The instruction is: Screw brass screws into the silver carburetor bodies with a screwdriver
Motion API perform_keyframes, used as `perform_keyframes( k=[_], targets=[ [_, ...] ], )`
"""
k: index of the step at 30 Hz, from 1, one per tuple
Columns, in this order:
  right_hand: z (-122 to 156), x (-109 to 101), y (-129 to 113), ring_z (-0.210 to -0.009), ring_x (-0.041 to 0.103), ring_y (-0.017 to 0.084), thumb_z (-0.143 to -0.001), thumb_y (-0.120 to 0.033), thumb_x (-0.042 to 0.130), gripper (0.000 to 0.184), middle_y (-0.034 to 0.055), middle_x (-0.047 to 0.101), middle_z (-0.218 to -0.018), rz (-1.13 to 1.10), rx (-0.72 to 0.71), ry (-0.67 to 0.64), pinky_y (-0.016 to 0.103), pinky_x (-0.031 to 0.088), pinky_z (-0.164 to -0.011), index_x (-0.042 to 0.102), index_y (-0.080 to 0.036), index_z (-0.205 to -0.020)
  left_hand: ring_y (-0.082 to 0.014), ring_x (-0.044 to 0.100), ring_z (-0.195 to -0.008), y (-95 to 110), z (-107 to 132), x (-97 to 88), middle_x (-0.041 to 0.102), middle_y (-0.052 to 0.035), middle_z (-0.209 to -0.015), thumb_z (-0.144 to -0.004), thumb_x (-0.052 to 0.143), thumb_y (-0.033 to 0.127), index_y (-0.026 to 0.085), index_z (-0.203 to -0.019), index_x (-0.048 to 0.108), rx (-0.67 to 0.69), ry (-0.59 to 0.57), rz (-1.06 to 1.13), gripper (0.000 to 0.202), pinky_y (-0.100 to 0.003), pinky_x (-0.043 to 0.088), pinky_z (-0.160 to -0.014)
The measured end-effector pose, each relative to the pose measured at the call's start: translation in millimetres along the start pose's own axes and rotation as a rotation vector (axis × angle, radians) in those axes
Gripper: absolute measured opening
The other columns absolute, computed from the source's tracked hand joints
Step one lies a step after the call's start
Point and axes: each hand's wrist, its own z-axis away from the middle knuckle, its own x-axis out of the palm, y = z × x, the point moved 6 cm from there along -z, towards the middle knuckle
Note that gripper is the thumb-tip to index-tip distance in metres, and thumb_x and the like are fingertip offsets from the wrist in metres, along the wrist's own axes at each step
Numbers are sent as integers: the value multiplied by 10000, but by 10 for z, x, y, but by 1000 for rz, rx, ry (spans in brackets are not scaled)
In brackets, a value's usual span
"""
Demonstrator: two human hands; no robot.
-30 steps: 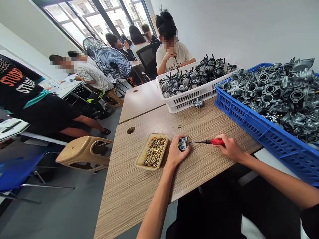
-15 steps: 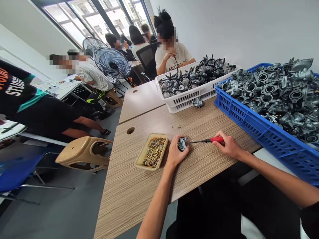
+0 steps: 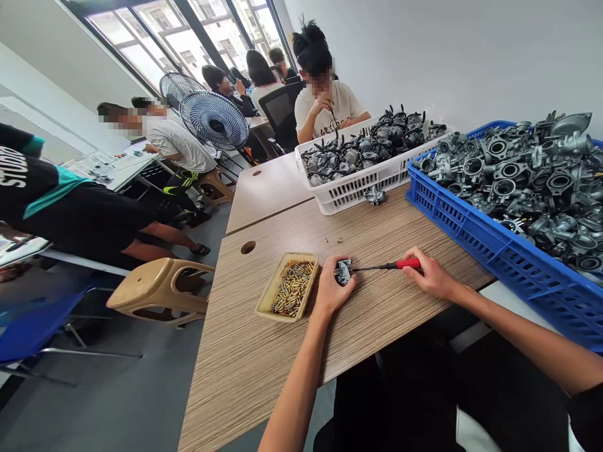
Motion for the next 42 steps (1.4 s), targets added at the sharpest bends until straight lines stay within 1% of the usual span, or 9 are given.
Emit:
perform_keyframes(
  k=[5,8,12,18,22,25,31,35,42],
  targets=[
    [25,7,-5,-570,482,179,-993,-389,588,255,-80,495,-674,7,-16,-16,306,355,-602,454,-265,-1172,-263,674,-1096,-13,0,-1,709,-75,-1155,-825,717,270,231,-1178,637,-8,0,13,364,-428,560,-1014],
    [24,19,59,-613,524,184,-1027,-422,566,189,-55,546,-730,35,-3,-6,309,375,-633,478,-270,-1098,-262,675,-1096,-14,-1,-6,710,-75,-1151,-823,716,276,228,-1178,638,-8,5,14,366,-425,558,-1006],
    [16,42,105,-599,490,175,-1076,-475,508,225,-58,486,-699,55,4,-17,310,361,-633,482,-270,-986,-265,675,-1092,-7,-4,-6,709,-78,-1144,-824,716,281,224,-1175,637,0,9,13,364,-425,557,-994],
    [26,46,48,-585,496,177,-1009,-393,578,240,-65,530,-726,60,-11,-40,303,361,-620,460,-271,-1177,-269,675,-1099,-20,-3,-9,709,-80,-1151,-827,717,287,226,-1180,638,-9,14,17,367,-430,552,-1002],
    [24,44,69,-593,493,181,-1036,-431,552,178,-61,508,-710,86,8,-34,303,345,-620,469,-276,-1063,-264,676,-1093,-31,-1,-12,710,-79,-1154,-829,716,286,224,-1180,642,-18,11,16,364,-425,553,-998],
    [19,49,91,-582,479,184,-1066,-495,513,242,-65,460,-674,97,29,-45,305,328,-614,453,-278,-977,-260,676,-1094,-32,-2,-12,711,-78,-1155,-830,716,285,224,-1177,644,-19,9,19,359,-419,553,-996],
    [28,39,16,-594,502,190,-1012,-415,565,217,-69,501,-694,120,4,-61,301,347,-626,456,-275,-1137,-258,677,-1083,-39,0,-13,712,-72,-1139,-831,714,295,228,-1171,647,-24,17,21,353,-418,554,-994],
    [27,24,9,-627,534,197,-993,-376,563,212,-45,548,-747,124,-8,-31,304,371,-642,446,-269,-1134,-257,673,-1090,-41,0,-11,709,-71,-1149,-833,712,293,230,-1180,644,-29,12,24,359,-421,550,-1005],
    [11,41,91,-619,523,199,-1083,-505,486,232,-51,517,-710,71,22,-35,313,358,-646,477,-278,-1040,-258,667,-1098,-37,5,-5,700,-76,-1160,-836,720,293,233,-1192,636,-31,1,31,370,-425,546,-1014]
  ],
)
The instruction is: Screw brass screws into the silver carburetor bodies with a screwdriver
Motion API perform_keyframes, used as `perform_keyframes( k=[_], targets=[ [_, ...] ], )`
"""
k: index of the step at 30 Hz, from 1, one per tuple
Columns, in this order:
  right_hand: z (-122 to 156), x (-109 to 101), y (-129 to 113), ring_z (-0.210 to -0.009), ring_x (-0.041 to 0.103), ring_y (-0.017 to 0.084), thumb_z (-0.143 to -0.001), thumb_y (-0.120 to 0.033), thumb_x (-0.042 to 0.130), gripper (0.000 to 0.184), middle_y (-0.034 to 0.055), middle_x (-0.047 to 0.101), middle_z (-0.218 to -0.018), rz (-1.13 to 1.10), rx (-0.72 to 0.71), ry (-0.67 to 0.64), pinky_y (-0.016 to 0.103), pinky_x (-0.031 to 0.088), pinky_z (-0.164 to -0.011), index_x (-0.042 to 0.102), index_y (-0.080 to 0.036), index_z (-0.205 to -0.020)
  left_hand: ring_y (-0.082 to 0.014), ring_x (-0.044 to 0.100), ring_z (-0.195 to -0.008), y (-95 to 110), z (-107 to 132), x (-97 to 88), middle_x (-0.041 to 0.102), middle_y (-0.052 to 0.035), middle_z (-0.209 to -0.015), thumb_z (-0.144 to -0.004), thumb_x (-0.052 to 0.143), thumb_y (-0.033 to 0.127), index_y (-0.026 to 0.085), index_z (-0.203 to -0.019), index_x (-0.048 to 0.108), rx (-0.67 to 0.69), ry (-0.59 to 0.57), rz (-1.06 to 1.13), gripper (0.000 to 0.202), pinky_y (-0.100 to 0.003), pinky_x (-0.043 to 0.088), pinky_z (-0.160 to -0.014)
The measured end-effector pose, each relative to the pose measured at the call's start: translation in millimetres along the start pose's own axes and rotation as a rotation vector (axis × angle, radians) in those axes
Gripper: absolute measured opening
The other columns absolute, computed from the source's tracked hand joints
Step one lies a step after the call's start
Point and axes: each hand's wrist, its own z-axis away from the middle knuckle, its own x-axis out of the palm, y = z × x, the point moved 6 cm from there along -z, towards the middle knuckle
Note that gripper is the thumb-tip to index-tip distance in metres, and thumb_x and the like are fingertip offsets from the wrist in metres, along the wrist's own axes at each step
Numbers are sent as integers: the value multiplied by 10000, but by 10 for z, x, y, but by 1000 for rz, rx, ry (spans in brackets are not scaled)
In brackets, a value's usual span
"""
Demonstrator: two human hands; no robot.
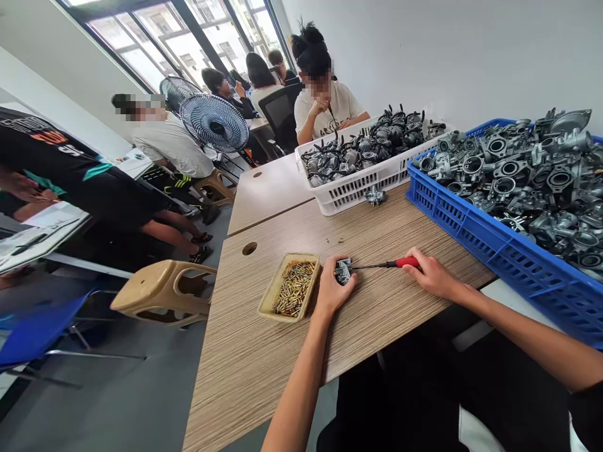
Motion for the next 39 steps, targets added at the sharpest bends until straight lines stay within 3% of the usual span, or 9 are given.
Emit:
perform_keyframes(
  k=[5,12,18,25,32,39],
  targets=[
    [3,-4,-47,-533,451,178,-1033,-426,549,232,-97,441,-643,-35,-1,-16,301,321,-593,443,-272,-1169,-258,668,-1093,9,-3,1,702,-74,-1151,-831,717,290,232,-1184,635,4,4,3,367,-422,550,-1009],
    [-7,-3,-17,-573,466,175,-1074,-476,502,212,-73,447,-669,-17,-21,8,308,343,-619,480,-275,-1012,-249,663,-1079,19,-7,1,698,-71,-1144,-826,716,289,228,-1183,636,8,6,5,371,-415,548,-1002],
    [-4,-20,-77,-630,536,187,-1037,-409,540,192,-34,585,-789,-14,-40,-1,314,393,-649,485,-269,-1156,-250,666,-1077,10,-4,6,699,-70,-1144,-826,716,288,229,-1182,637,0,5,-1,369,-413,551,-997],
    [-14,-20,-70,-579,487,175,-1068,-482,507,232,-63,477,-667,-8,-24,0,305,357,-622,501,-270,-974,-253,668,-1097,11,-3,6,702,-73,-1157,-825,719,273,231,-1187,635,0,0,-2,374,-420,548,-1024],
    [1,-40,-128,-607,513,181,-987,-361,577,198,-47,571,-744,19,-47,9,305,371,-634,465,-262,-1118,-258,669,-1104,25,-6,1,702,-73,-1156,-825,714,276,229,-1185,633,3,1,2,372,-422,548,-1019],
    [-18,-29,-55,-613,513,189,-1058,-494,513,237,-48,516,-705,-1,-33,20,313,383,-642,474,-272,-984,-255,668,-1084,22,-5,1,700,-70,-1143,-824,714,289,231,-1185,634,1,8,3,375,-422,553,-1007]
  ],
)
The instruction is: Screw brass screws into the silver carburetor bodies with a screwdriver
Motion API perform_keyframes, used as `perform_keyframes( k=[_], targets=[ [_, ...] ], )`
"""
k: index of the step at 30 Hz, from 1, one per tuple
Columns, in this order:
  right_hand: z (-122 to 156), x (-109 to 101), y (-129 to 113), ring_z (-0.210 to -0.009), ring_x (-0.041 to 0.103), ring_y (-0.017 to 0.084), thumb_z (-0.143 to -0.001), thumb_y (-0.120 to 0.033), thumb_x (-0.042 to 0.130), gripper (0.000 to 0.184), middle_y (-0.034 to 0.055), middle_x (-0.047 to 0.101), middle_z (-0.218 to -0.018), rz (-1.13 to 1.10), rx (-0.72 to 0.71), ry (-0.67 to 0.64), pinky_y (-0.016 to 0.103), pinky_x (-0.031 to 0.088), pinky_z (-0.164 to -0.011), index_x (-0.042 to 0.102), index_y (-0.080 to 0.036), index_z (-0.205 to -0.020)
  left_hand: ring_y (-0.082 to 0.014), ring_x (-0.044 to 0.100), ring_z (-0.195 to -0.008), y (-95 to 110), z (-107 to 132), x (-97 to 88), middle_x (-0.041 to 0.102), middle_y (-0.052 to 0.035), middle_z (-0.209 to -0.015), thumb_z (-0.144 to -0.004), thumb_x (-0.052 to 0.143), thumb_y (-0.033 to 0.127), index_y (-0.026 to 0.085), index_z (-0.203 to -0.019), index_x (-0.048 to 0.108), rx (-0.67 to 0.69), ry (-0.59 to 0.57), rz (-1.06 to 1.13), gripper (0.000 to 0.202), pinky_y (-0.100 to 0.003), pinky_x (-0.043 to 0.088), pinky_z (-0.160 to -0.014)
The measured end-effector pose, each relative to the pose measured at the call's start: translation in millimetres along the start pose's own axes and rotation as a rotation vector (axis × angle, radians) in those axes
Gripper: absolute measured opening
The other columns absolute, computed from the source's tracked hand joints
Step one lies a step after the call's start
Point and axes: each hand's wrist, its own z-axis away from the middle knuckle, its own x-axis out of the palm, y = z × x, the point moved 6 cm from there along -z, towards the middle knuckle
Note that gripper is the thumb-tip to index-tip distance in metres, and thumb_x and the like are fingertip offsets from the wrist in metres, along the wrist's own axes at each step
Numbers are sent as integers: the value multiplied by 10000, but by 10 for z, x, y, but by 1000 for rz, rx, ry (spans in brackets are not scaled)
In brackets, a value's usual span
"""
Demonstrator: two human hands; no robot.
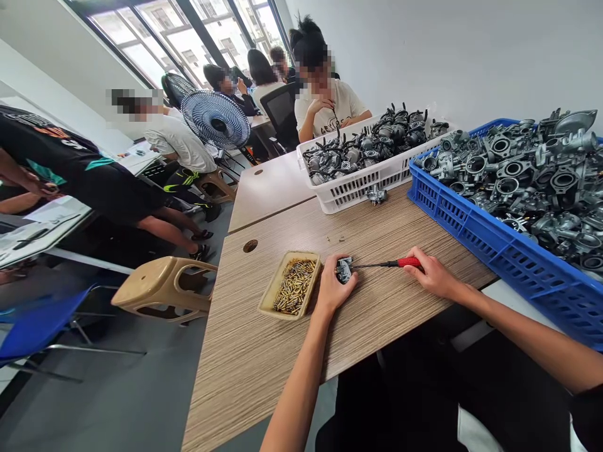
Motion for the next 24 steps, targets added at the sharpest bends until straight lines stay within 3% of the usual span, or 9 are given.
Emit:
perform_keyframes(
  k=[8,13,16,24],
  targets=[
    [15,-13,-45,-568,483,185,-1004,-384,548,210,-68,505,-698,14,5,-18,312,361,-614,439,-267,-1139,-257,675,-1079,-2,-3,-3,707,-70,-1135,-811,720,268,235,-1169,635,-5,10,-8,370,-424,560,-1007],
    [5,-9,-3,-588,493,191,-1042,-426,512,165,-63,487,-686,3,25,0,316,365,-627,462,-271,-1064,-255,672,-1081,-5,-4,-9,704,-72,-1140,-819,715,282,231,-1177,636,-2,5,-3,370,-419,558,-1007],
    [-4,-9,-15,-603,509,192,-1068,-491,481,229,-56,492,-688,-21,30,-10,318,372,-632,470,-273,-1001,-258,669,-1089,-2,-3,-11,702,-73,-1143,-820,718,279,232,-1186,635,-4,-1,3,378,-424,555,-1018],
    [1,-5,-58,-557,471,179,-986,-392,569,234,-87,485,-652,-7,18,-39,304,346,-593,436,-275,-1138,-258,666,-1094,-4,2,-10,697,-69,-1144,-825,722,285,239,-1191,630,-7,-3,2,380,-426,551,-1028]
  ],
)
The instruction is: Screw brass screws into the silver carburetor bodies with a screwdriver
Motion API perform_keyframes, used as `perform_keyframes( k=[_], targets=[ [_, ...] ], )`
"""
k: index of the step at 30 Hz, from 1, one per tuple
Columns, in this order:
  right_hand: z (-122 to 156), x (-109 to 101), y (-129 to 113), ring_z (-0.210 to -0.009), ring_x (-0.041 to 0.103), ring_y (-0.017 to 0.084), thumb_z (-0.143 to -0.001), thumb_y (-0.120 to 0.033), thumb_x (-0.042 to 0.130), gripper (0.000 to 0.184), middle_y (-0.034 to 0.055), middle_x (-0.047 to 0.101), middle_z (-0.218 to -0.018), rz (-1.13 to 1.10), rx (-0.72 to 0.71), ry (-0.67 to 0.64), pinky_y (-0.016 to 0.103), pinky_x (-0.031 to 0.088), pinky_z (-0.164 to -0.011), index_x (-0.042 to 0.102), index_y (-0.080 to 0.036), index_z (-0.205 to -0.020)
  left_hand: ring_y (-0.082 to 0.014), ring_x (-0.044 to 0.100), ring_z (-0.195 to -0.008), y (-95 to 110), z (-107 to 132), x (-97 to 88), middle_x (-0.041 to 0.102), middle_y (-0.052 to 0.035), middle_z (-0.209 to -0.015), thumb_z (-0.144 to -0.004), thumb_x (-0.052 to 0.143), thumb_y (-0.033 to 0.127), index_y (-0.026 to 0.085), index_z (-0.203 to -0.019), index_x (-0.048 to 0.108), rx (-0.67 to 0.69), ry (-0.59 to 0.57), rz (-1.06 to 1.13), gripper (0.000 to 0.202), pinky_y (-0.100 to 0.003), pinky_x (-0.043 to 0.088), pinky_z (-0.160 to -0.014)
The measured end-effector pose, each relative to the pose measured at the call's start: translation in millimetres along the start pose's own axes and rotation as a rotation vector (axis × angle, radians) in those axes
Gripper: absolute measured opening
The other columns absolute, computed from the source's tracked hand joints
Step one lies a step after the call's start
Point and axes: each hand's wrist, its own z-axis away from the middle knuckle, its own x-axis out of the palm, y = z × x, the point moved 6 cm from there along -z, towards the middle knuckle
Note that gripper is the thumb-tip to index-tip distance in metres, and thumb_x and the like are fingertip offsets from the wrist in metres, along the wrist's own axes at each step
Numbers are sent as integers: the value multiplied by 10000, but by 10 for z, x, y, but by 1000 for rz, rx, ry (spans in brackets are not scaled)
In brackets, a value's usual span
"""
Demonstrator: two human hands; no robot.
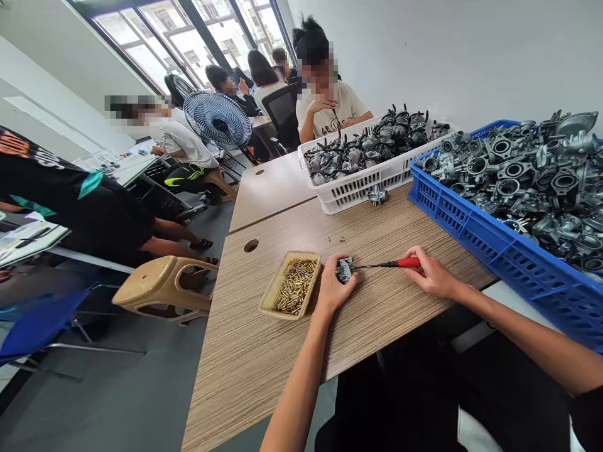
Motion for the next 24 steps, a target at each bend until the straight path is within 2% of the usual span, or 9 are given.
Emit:
perform_keyframes(
  k=[7,13,17,20,24],
  targets=[
    [-3,8,29,-577,487,190,-996,-419,549,166,-64,499,-679,21,11,11,313,350,-613,474,-278,-1041,-255,667,-1103,-20,-2,-6,696,-71,-1152,-831,716,291,239,-1191,626,5,10,-2,374,-421,552,-1031],
    [-7,18,47,-612,529,195,-1030,-489,545,244,-51,523,-687,18,16,1,310,356,-625,459,-279,-938,-250,665,-1099,-4,-3,-10,693,-67,-1145,-830,708,296,238,-1182,624,10,16,-3,367,-413,548,-1027],
    [-3,12,14,-624,539,193,-1019,-439,547,172,-49,549,-725,28,7,-14,311,371,-640,500,-275,-1035,-249,663,-1093,-2,-2,-12,694,-69,-1145,-829,712,285,234,-1180,629,9,12,-5,364,-412,546,-1021],
    [1,2,9,-614,523,195,-998,-411,548,199,-54,540,-723,45,8,-18,309,369,-637,482,-272,-1124,-249,661,-1088,-9,-2,-14,694,-68,-1146,-830,714,283,231,-1182,630,8,11,-3,366,-414,544,-1018],
    [-1,1,25,-624,520,200,-995,-403,533,197,-48,535,-729,51,11,-17,308,368,-639,465,-268,-1120,-251,664,-1085,-12,-2,-9,694,-67,-1142,-830,712,281,229,-1179,633,12,11,-6,362,-414,546,-1009]
  ],
)
